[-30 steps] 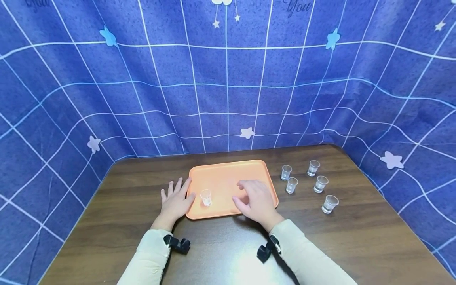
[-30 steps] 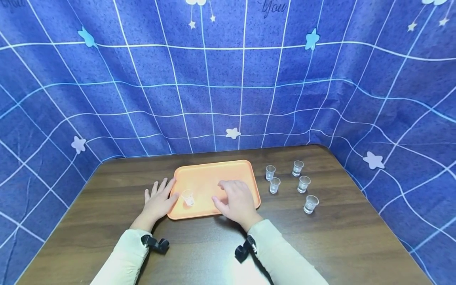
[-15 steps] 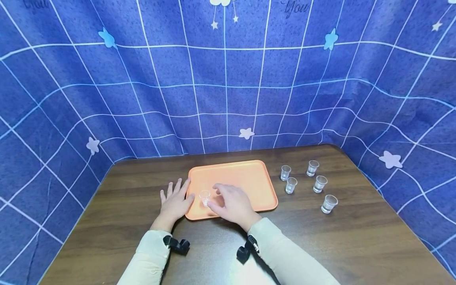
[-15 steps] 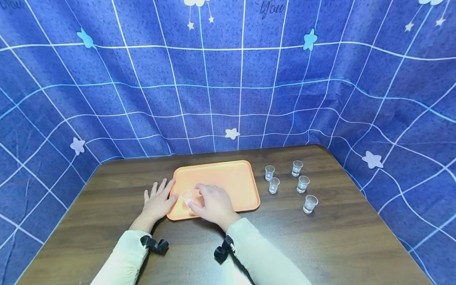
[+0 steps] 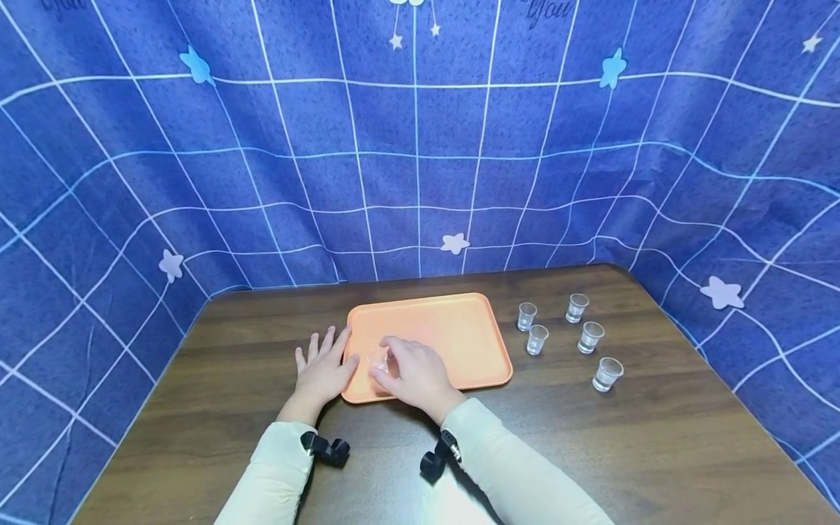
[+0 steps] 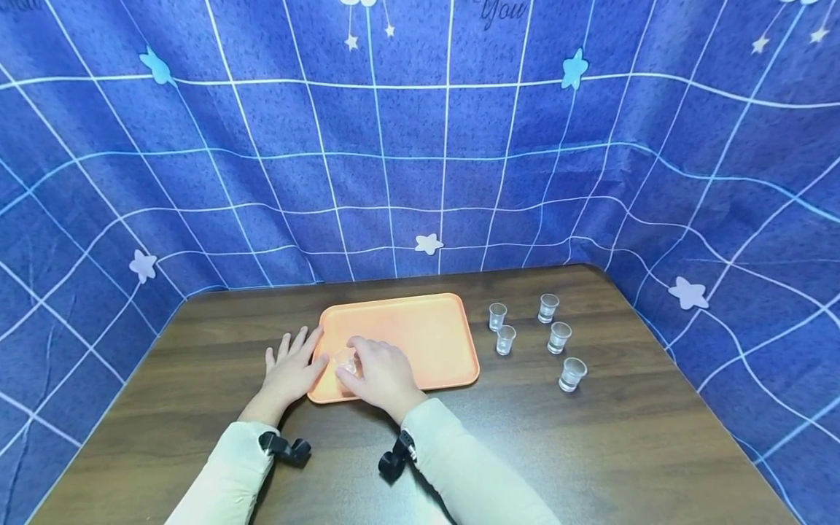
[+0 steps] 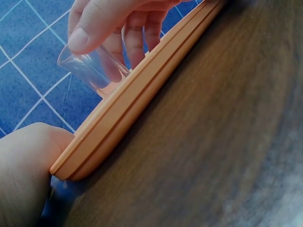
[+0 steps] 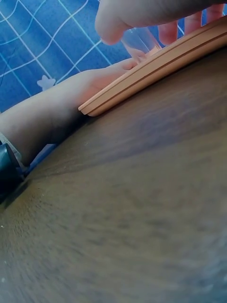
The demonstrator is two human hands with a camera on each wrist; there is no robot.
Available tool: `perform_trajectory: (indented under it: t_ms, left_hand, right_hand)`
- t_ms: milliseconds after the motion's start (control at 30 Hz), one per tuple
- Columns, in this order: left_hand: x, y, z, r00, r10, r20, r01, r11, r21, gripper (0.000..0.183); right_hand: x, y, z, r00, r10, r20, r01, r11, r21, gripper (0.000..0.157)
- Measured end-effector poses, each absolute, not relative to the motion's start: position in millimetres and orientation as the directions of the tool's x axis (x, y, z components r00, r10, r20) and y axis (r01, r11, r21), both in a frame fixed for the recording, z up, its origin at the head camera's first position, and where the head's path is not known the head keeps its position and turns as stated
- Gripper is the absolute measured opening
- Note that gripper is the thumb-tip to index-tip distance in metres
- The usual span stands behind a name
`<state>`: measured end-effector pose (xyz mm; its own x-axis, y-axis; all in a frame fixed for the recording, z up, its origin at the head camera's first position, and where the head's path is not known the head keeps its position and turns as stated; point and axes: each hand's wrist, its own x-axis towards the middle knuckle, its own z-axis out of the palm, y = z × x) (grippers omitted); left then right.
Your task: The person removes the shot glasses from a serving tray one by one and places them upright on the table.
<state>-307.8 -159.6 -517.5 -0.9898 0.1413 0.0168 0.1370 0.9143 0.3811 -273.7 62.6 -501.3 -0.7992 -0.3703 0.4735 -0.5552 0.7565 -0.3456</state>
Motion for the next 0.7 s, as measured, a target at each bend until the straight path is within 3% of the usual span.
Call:
perform_trajectory:
  t_ms: [267, 700]
  left_hand:
    - [-305.9, -161.4, -518.1, -0.990, 0.140, 0.021, 0.138, 0.920, 0.367, 0.067]
    - [-305.9, -158.0, -514.6, -0.990, 0.140, 0.021, 0.137, 0.916, 0.376, 0.066]
  right_hand:
    - [-274.5, 58.7, -499.7, -0.811, -0.386, 0.440, -0.555, 0.747, -0.367, 0.043]
    - [-276.2, 72.9, -500.0, -0.825, -0.343, 0.448, -0.517, 0.779, -0.355, 0.042]
